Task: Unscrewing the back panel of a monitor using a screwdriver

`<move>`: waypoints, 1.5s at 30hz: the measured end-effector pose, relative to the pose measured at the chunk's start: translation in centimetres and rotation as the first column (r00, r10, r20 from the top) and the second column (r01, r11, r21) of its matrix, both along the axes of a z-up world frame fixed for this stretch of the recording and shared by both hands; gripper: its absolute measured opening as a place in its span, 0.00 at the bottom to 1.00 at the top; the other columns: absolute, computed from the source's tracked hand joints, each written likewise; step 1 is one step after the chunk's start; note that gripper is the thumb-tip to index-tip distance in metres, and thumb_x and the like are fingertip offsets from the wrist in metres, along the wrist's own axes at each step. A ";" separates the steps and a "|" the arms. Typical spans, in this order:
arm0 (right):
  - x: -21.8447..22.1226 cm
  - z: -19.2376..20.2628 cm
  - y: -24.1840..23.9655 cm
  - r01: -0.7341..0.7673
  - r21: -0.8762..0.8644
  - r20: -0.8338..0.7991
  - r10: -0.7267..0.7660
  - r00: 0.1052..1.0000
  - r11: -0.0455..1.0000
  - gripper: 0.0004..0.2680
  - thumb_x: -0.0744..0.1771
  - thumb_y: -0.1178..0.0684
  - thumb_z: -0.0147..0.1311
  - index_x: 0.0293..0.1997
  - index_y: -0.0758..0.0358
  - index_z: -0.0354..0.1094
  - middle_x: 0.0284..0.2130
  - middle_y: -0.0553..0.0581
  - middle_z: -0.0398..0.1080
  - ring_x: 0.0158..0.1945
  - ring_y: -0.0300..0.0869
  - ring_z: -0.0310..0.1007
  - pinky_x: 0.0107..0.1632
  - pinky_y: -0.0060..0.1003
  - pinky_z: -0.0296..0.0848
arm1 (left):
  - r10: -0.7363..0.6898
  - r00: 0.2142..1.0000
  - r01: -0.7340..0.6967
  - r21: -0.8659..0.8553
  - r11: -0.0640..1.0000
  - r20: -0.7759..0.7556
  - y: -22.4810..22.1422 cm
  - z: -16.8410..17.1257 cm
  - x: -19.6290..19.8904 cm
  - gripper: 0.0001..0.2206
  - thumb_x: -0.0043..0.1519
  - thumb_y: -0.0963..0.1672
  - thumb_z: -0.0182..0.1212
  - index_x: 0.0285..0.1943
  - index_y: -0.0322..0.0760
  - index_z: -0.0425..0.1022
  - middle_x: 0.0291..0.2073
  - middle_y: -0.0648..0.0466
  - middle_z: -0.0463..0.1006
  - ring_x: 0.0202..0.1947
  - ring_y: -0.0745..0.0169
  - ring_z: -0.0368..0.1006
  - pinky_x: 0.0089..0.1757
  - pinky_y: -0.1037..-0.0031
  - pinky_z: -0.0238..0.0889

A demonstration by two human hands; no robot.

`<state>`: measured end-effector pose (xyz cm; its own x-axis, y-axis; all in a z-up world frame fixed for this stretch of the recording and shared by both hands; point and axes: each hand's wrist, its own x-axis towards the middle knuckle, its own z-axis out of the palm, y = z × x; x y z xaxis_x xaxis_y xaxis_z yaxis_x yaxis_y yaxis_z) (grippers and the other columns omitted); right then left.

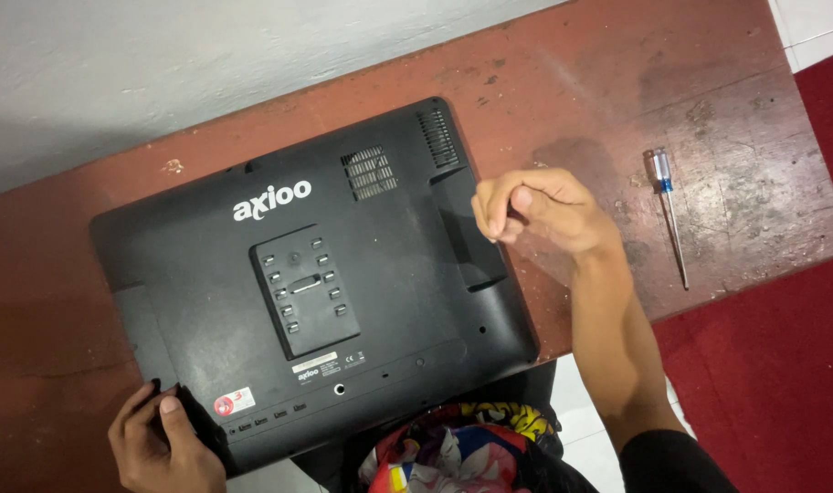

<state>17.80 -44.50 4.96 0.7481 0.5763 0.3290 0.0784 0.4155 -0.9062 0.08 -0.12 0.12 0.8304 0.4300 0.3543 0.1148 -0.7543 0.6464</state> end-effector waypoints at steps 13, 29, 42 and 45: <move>0.4 -0.1 0.6 0.001 0.123 0.031 -0.005 1.000 0.992 0.04 0.73 0.51 0.47 0.46 0.54 0.56 0.30 0.52 0.60 0.31 0.38 0.61 0.36 0.32 0.65 | 0.004 1.000 -0.004 -0.002 1.000 -0.007 -0.2 0.3 0.1 0.05 0.76 0.35 0.57 0.50 0.18 0.76 0.58 0.35 0.75 0.58 0.43 0.73 0.56 0.61 0.68; -0.2 -0.2 0.8 0.035 0.071 0.051 -0.039 0.998 0.997 0.09 0.74 0.42 0.45 0.45 0.52 0.51 0.23 0.46 0.49 0.25 0.35 0.45 0.32 0.30 0.52 | -0.002 1.000 0.003 0.084 0.996 -0.009 0.1 -0.1 0.0 0.07 0.77 0.37 0.59 0.53 0.19 0.79 0.57 0.35 0.76 0.58 0.41 0.73 0.56 0.57 0.67; -4.6 -1.7 0.9 0.595 -0.170 0.264 -0.546 0.795 0.785 0.06 0.74 0.50 0.46 0.46 0.59 0.58 0.35 0.56 0.63 0.41 0.41 0.64 0.45 0.26 0.66 | 0.194 0.930 0.078 -0.683 0.726 0.312 3.0 -3.2 -0.9 0.22 0.71 0.53 0.37 0.60 0.34 0.67 0.58 0.44 0.73 0.58 0.50 0.72 0.62 0.67 0.64; -4.6 -4.3 -0.2 0.615 -0.121 0.105 -0.606 0.788 0.779 0.11 0.75 0.41 0.45 0.42 0.55 0.59 0.32 0.49 0.55 0.36 0.38 0.56 0.43 0.30 0.60 | 0.193 0.919 0.092 -0.660 0.746 0.345 2.3 -1.6 -0.7 0.21 0.72 0.52 0.38 0.58 0.34 0.69 0.55 0.44 0.75 0.58 0.48 0.73 0.62 0.63 0.67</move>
<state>13.17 -44.69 0.63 0.9413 0.0483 0.3340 0.3255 0.1310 -0.9364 -0.60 2.22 -1.47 0.6660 0.7065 0.2392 -0.2121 -0.1281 0.9688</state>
